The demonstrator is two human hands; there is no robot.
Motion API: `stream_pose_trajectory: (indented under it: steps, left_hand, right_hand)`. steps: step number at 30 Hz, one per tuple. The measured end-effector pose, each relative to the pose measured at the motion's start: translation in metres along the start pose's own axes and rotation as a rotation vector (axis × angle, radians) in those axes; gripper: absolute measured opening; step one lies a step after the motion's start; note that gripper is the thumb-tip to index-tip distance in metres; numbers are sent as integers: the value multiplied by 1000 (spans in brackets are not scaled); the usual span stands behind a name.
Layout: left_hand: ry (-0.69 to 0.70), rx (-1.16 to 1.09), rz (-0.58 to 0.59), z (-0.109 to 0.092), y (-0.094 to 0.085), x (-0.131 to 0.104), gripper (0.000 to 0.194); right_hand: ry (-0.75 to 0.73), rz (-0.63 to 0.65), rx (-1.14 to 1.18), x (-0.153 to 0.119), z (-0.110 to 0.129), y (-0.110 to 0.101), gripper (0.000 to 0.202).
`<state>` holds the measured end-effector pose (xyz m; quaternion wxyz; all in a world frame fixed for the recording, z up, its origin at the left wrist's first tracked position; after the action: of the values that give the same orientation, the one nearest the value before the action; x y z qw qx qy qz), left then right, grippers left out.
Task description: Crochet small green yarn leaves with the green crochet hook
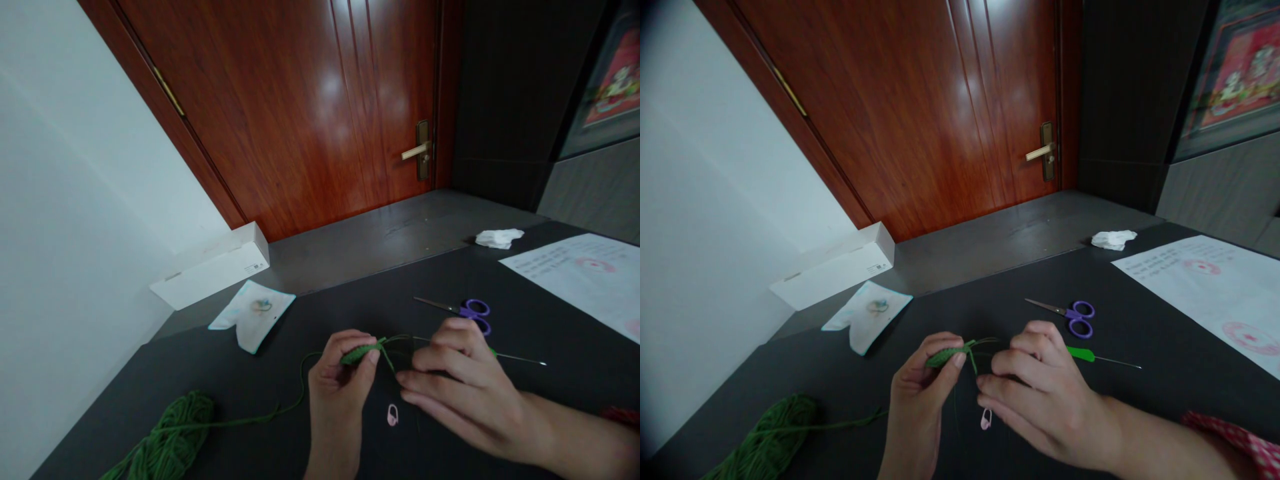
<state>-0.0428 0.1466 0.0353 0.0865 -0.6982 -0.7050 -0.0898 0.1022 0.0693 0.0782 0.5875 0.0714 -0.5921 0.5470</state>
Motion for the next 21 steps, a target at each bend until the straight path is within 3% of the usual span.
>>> stream_pose_trajectory:
  steps: [3, 5, 6, 10, 14, 21]
  left_hand:
    - [36, 4, 98, -8, 7, 0, 12]
    - [26, 17, 164, -9, 11, -1, 13]
    - [23, 24, 197, -9, 14, -1, 14]
    - [34, 54, 283, -6, 22, -3, 15]
    - [42, 29, 289, 0, 23, -2, 17]
    - [41, -35, 351, 5, 28, -2, 18]
  right_hand:
    - [120, -91, 106, 7, -14, -19, 29]
    - [280, -124, 211, 15, -33, -26, 27]
    - [377, -78, 294, 19, -45, -22, 24]
    - [741, 350, 745, 17, -71, 33, 15]
    - [834, 467, 914, 7, -74, 51, 18]
    - [967, 465, 1083, 0, -75, 54, 11]
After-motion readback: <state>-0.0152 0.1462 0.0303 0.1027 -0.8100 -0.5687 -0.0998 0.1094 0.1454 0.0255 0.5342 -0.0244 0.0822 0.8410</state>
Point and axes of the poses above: each hand's wrist, its own x-axis towards the middle knuckle, its own y-axis out of the palm, z = x × y, the point moved 10 cm from there along x, towards the middle knuckle, and after that the axes turned 5 degrees about y, right-handed, at the moved point
